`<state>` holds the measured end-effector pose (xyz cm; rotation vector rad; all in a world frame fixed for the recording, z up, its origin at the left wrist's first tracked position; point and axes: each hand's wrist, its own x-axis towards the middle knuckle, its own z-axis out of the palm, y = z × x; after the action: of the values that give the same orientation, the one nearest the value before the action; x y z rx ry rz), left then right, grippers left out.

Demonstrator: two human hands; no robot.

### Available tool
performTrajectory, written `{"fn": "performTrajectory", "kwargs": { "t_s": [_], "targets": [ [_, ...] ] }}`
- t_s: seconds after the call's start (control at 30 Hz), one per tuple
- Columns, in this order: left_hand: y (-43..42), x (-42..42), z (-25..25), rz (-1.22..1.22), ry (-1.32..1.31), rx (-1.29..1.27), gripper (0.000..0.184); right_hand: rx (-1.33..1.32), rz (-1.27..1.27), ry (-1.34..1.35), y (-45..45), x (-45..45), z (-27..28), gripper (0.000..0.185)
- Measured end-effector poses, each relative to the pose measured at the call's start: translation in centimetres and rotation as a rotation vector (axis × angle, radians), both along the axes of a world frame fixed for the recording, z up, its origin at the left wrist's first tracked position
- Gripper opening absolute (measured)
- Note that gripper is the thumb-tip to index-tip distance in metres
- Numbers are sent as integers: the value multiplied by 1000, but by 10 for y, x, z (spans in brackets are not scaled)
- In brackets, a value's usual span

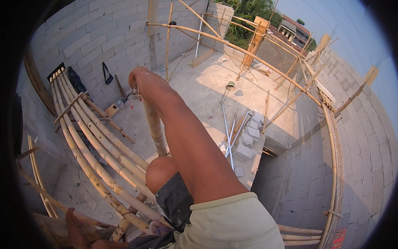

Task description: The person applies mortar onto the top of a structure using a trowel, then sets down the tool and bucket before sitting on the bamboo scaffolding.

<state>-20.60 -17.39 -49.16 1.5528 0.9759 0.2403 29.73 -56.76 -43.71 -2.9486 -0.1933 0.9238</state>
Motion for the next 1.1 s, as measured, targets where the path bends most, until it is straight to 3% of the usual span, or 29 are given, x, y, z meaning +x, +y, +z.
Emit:
{"fn": "performTrajectory", "kwargs": {
  "t_s": [0.6, 0.73, 1.03, 1.1],
  "targets": [
    [22, 12, -21, -50, -9, 77, 46, 96, -19, -58, -6, 14, -13, 41],
    [21, 5, -16, -33, -12, 81, 46, 80, 67, -52, -3, 1, -1, 43],
    [31, 6, -10, -3, 114, 113, 45, 114, -27, 35, -3, 12, -8, 39],
    [12, 9, 4, -85, 1, 120, 42, 93, -30, 33, -4, 11, -5, 38]
  ]
}}
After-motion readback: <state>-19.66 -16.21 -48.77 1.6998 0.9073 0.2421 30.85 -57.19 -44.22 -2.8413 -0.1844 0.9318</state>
